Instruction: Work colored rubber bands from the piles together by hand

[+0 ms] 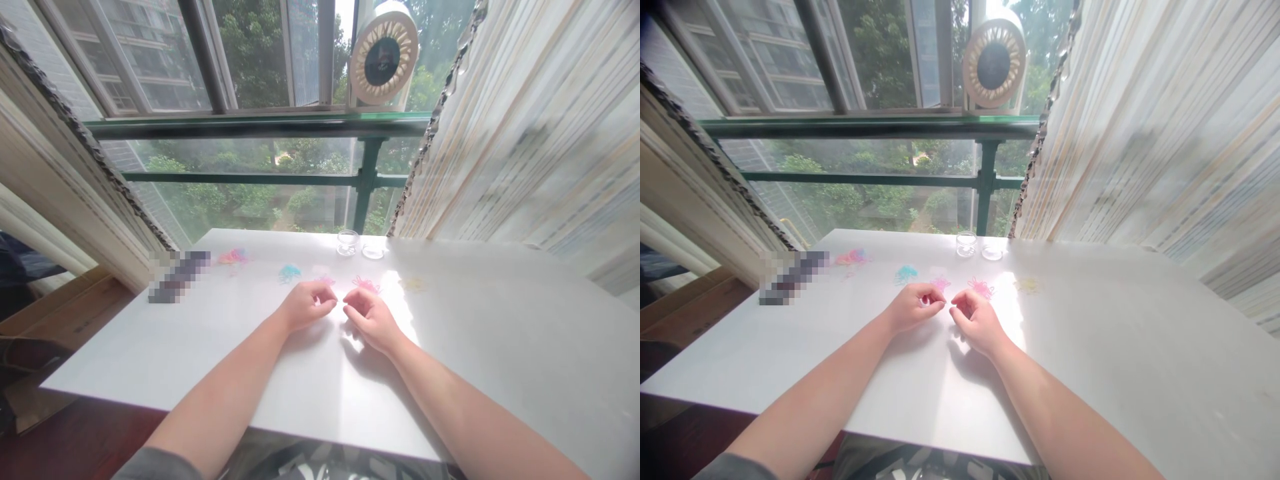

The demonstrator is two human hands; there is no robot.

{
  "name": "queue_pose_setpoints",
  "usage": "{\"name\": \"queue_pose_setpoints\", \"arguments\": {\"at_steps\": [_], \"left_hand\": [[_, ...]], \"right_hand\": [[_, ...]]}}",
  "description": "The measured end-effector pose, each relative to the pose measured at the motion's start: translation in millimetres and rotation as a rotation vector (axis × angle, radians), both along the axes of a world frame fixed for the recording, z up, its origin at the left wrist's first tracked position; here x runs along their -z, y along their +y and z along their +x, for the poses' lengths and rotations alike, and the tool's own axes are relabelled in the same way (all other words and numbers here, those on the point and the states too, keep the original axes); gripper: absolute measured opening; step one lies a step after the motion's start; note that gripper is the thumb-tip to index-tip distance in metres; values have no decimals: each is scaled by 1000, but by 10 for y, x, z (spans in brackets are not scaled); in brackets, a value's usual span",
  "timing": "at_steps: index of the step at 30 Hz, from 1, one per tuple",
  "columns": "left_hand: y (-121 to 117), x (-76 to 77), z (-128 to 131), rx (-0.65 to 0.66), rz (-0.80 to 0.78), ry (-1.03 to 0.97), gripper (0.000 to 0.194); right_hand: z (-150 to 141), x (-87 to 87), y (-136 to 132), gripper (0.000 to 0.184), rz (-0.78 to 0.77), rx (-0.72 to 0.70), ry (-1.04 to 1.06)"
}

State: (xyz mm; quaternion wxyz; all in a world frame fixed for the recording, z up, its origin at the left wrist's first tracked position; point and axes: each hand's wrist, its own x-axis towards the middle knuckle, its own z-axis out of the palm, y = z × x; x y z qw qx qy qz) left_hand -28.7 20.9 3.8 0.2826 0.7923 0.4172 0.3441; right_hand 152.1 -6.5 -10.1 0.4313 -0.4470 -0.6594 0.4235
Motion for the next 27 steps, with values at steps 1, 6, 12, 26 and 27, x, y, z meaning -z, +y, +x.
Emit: {"name": "queue_pose_setpoints", "arguments": {"at_steps": [1, 6, 12, 26, 27], "left_hand": [[1, 7, 1, 0, -3, 1, 10], [13, 36, -2, -6, -14, -9, 10], [4, 38, -6, -8, -16, -25, 9], [83, -41, -177, -99, 40, 61, 12], [121, -56, -262, -147, 52, 90, 12]], "right_hand": [[-3, -4, -5, 10, 1, -3, -9], [-11, -16, -15, 8, -8, 14, -58], [-15, -2, 10, 11, 42, 22, -61], [-10, 50, 14, 12, -20, -8, -66], [-8, 45, 11, 12, -12, -6, -75]]}}
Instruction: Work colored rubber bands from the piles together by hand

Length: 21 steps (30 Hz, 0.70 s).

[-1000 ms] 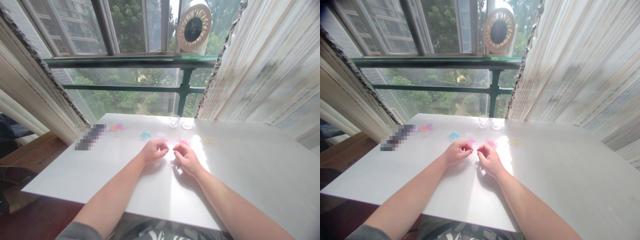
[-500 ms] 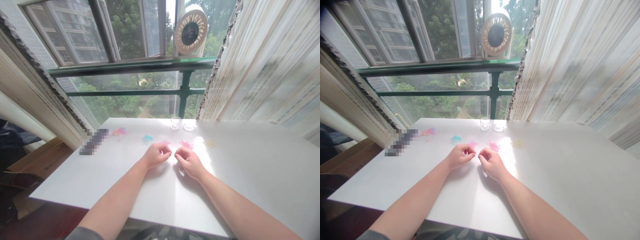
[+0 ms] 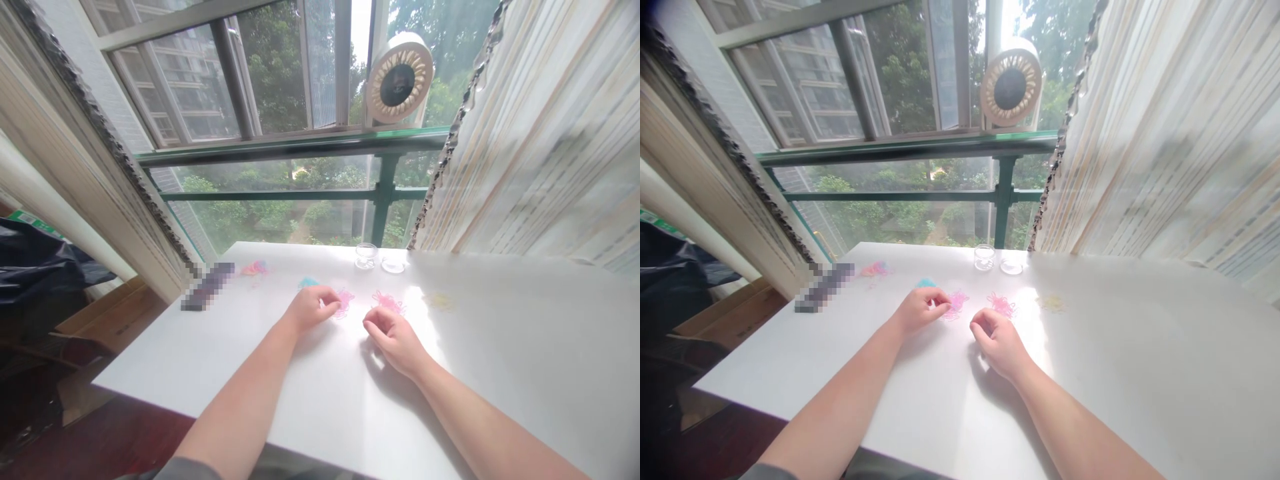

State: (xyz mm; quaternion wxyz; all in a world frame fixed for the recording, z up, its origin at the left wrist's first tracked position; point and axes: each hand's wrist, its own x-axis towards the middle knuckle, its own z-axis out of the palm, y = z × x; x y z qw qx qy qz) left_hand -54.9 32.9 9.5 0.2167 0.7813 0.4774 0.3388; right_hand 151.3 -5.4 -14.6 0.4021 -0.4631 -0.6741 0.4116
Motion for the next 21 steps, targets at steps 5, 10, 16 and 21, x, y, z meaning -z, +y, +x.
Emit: {"name": "queue_pose_setpoints", "arguments": {"at_steps": [5, 10, 16, 21], "left_hand": [[222, 9, -497, -354, -27, 122, 15], [344, 126, -698, -493, -78, 191, 17], [358, 174, -672, -493, -67, 216, 19], [368, 168, -691, -477, -62, 244, 22]], "right_hand": [[13, -33, -15, 13, 19, -9, -56], [15, -45, -28, 13, 13, -27, -61], [8, -42, -33, 13, 46, -37, -69], [5, -40, -37, 12, 50, -37, -72]]}}
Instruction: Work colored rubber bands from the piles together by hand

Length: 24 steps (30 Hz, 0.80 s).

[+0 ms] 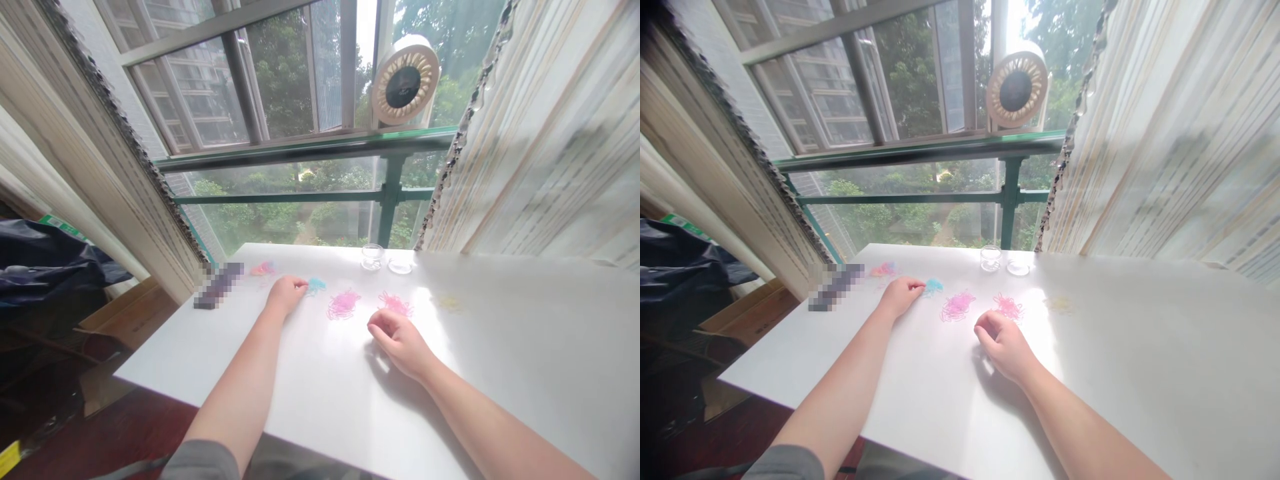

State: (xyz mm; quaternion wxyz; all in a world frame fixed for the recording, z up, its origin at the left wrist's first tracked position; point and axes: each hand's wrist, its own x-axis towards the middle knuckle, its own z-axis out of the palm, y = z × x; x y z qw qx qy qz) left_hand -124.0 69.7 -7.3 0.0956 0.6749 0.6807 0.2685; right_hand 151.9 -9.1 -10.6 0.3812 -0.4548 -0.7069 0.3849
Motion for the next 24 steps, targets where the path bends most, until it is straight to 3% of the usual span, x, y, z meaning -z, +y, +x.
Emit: {"name": "queue_pose_setpoints", "arguments": {"at_steps": [8, 15, 20, 24], "left_hand": [[-2, 11, -16, 2, -3, 25, 26], [2, -79, -13, -20, 125, -97, 27], [-81, -159, -427, -271, 214, -148, 32], [-303, -74, -886, -513, 99, -71, 31]], "right_hand": [[1, -2, 4, 13, 2, -3, -2], [11, 5, -4, 13, -8, -13, -8], [19, 17, -12, 16, -15, -28, -15], [15, 21, -8, 16, 18, -43, -83]]}}
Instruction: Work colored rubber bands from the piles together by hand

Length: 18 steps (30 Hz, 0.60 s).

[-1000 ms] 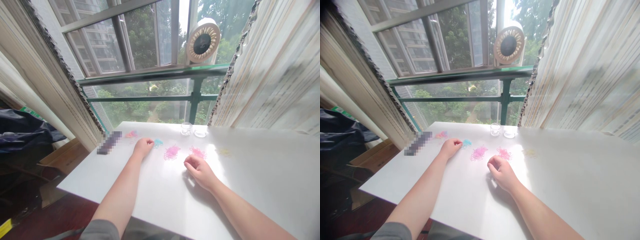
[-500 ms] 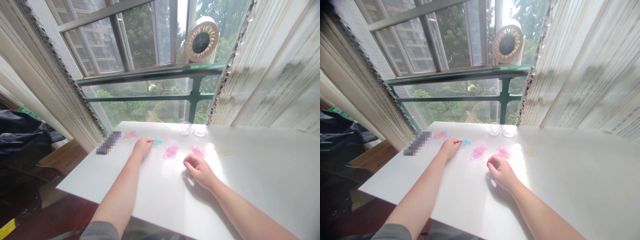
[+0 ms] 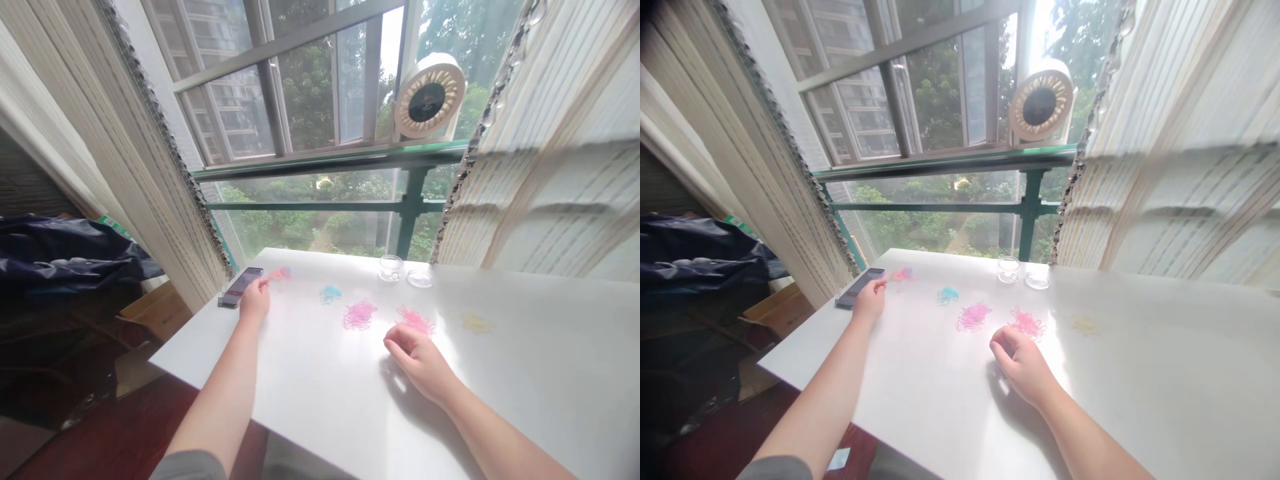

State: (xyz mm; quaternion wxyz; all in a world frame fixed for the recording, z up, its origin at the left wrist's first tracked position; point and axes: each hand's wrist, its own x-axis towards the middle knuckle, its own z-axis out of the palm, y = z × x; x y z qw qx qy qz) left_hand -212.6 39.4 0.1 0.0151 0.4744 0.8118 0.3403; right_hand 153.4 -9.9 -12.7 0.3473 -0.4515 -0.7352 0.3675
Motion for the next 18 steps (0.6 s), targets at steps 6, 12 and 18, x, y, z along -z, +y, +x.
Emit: {"name": "queue_pose_setpoints", "arguments": {"at_steps": [6, 12, 18], "left_hand": [[-57, 172, -83, 3, -72, 38, 32], [34, 173, -9, 55, -95, 58, 24], [30, 195, -62, 63, -116, 53, 19]], "right_hand": [[-5, -6, -2, 17, 18, -17, -78], [-9, -10, -7, 17, 20, -21, -95], [-12, -12, -11, 16, 34, -21, -96]]}}
